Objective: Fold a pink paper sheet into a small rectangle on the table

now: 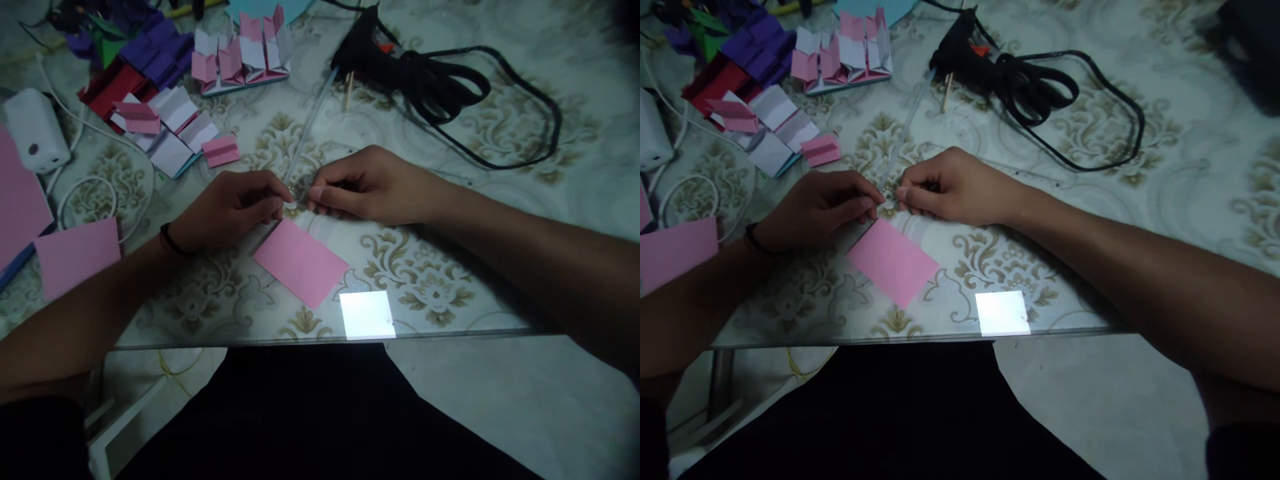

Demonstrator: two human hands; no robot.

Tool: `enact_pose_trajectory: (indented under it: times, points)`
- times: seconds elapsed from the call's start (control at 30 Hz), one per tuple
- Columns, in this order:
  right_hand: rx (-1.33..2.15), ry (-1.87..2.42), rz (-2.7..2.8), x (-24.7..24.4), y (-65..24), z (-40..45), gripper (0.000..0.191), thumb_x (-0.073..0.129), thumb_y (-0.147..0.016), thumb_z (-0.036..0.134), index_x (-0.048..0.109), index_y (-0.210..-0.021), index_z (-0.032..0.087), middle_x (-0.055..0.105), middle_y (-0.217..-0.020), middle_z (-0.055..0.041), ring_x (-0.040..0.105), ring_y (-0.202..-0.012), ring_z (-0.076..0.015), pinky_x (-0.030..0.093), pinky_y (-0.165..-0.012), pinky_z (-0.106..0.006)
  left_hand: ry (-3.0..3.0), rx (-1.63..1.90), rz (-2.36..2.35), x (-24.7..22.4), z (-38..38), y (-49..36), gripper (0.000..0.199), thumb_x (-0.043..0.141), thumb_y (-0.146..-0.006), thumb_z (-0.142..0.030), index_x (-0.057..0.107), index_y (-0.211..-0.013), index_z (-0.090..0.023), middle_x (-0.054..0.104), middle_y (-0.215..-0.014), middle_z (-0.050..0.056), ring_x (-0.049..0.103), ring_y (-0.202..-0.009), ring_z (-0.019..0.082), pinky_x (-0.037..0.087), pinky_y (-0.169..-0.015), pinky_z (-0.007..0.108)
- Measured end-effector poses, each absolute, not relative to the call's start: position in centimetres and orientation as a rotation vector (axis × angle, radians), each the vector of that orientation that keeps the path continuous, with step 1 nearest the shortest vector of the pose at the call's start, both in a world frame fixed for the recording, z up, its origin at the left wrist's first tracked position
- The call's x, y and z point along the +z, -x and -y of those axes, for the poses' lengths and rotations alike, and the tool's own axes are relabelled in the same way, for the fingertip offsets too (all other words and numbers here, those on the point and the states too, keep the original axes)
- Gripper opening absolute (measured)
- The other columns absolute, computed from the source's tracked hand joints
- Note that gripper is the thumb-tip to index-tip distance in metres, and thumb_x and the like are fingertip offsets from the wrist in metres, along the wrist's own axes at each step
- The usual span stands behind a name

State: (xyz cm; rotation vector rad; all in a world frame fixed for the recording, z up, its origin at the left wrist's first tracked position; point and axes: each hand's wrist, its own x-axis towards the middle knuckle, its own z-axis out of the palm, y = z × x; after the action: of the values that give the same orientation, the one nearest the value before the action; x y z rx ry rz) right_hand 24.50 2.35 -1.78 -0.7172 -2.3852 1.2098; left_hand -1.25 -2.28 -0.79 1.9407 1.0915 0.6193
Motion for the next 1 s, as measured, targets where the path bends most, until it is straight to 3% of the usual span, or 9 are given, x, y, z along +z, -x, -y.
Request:
enact_pose_trajectory:
  times: [1.0]
  points:
    - [1.225,0.689,2.357,-1.56,-24.43,-2.35,0.032,0.062,-0.102,0.039,0.071,-0.082,0.015,0.064,-0.066,0.0013,0.054,-0.062,-0.0089,0.038,-0.06,-0.023,-1.915,0.626,-1.112,-0.68,2.4,1.16,0.013,0.067,-0.095,-0.028,0.076,-0.102,-0.021,0.075,-0.08,0.0,0.07,-0.07,0.014,0.054,-0.068,0.023]
